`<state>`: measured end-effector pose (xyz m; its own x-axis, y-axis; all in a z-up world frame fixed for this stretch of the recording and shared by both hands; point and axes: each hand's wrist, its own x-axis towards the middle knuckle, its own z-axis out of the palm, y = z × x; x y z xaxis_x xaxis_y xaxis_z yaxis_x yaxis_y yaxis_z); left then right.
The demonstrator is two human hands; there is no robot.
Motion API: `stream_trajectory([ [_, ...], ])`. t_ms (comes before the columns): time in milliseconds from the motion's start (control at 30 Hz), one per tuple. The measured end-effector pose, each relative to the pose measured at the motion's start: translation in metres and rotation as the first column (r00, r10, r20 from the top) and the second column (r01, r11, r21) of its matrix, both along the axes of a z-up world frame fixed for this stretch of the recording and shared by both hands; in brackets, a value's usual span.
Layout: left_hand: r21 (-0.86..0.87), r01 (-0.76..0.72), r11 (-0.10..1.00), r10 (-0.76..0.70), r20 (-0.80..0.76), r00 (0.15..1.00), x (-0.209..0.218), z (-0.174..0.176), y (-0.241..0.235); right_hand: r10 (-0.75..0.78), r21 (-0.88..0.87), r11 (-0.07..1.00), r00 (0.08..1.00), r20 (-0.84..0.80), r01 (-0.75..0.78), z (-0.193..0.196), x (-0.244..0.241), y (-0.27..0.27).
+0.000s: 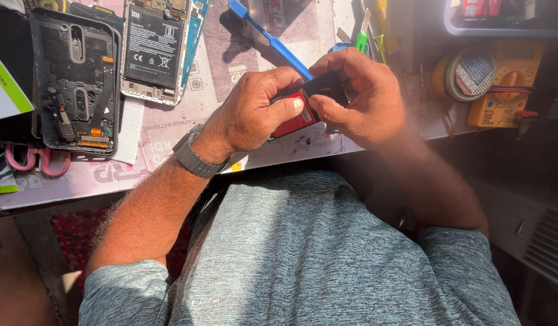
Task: The person opens a small blue mobile phone, removes the battery, and uses a green pen to adjust internal components. They then reinsert the battery, close the phone, and connect a USB cable to test the device.
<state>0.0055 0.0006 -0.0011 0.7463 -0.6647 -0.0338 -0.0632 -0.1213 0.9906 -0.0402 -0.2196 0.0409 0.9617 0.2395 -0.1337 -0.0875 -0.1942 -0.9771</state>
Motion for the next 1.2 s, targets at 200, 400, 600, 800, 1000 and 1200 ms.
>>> stream_trajectory([
  [200, 0.025, -0.026, 0.999, 0.026, 0.027, 0.999, 0.0, 0.0, 0.0, -0.103, -0.069, 0.993, 0.987, -0.122, 0.095, 0.009, -0.007, 0.007],
  [400, -0.033, -0.034, 0.999, 0.037, 0.068, 0.997, -0.002, 0.001, 0.0, -0.018, -0.08, 0.997, 1.0, 0.01, 0.019, 0.002, -0.013, 0.007],
  [600, -0.059, -0.032, 0.998, 0.038, 0.097, 0.995, -0.003, 0.001, 0.0, -0.019, -0.044, 0.999, 0.999, -0.028, 0.018, 0.001, -0.016, 0.005],
  [800, -0.074, -0.033, 0.997, 0.041, 0.113, 0.993, -0.003, -0.001, 0.001, -0.008, -0.072, 0.997, 0.999, -0.032, 0.005, 0.004, -0.015, 0.006],
  [1000, -0.064, -0.034, 0.997, 0.041, 0.111, 0.993, -0.003, 0.001, 0.002, -0.015, -0.05, 0.999, 0.999, -0.035, 0.013, 0.004, -0.014, 0.008],
  [1200, -0.087, -0.039, 0.995, 0.048, 0.102, 0.994, -0.003, 0.001, 0.002, -0.016, -0.002, 1.0, 0.997, -0.071, 0.016, 0.006, -0.015, 0.007],
])
